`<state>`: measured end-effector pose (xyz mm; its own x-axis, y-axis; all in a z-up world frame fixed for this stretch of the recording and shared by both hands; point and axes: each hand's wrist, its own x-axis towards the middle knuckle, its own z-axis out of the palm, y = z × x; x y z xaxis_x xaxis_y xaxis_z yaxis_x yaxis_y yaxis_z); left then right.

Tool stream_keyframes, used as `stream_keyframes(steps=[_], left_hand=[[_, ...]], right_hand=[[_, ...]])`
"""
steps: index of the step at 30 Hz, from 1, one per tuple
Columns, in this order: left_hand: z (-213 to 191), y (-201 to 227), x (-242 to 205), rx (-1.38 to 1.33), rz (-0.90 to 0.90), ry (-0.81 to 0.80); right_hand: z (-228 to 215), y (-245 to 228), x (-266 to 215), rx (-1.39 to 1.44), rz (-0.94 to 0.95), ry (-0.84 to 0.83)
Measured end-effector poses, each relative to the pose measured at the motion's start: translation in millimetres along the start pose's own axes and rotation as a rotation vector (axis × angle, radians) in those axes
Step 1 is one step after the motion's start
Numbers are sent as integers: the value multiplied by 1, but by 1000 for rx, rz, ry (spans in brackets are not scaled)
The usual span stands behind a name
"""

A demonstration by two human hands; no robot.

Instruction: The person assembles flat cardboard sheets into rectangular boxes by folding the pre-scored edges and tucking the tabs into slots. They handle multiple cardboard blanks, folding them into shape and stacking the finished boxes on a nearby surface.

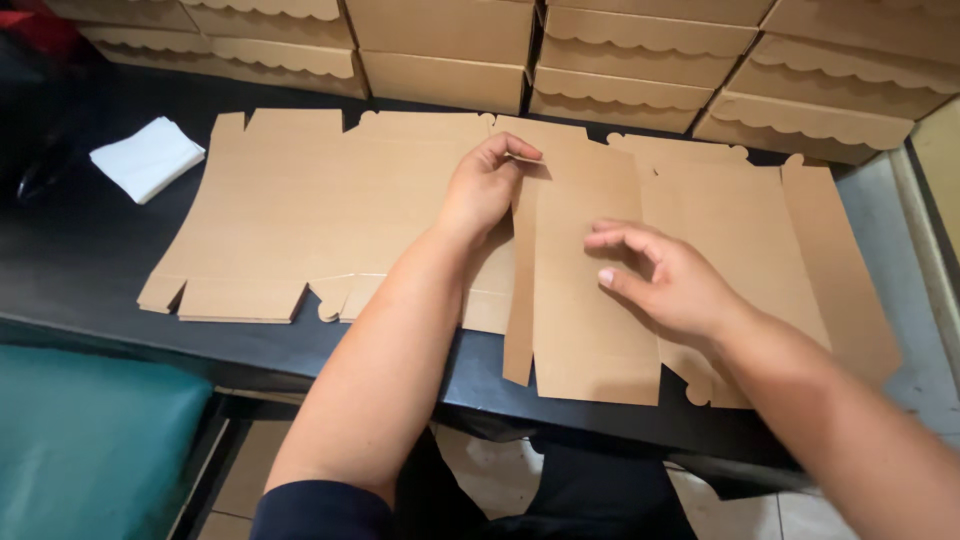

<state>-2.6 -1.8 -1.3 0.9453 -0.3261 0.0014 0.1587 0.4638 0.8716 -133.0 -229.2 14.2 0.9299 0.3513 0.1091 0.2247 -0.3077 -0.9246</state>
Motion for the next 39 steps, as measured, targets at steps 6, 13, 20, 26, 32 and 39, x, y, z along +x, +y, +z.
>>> stream_keyframes(steps=[6, 13, 20, 26, 32, 39], left_hand=[[0, -11, -1, 13, -29, -30], [-3, -7, 2, -98, -14, 12], [-1, -5, 0, 172, 36, -9], [1, -6, -2, 246, 88, 3], [-2, -1, -5, 384, 8, 121], [0, -9, -7, 626, 102, 198]], right_hand=[[10, -23, 42, -301, -140, 167], [48, -18, 58, -617, -305, 217], [33, 7, 67, -274, -101, 325], [-30, -6, 103, -540, -112, 309], [-15, -21, 105, -614, -28, 282], [15, -23, 87, -623, -142, 461]])
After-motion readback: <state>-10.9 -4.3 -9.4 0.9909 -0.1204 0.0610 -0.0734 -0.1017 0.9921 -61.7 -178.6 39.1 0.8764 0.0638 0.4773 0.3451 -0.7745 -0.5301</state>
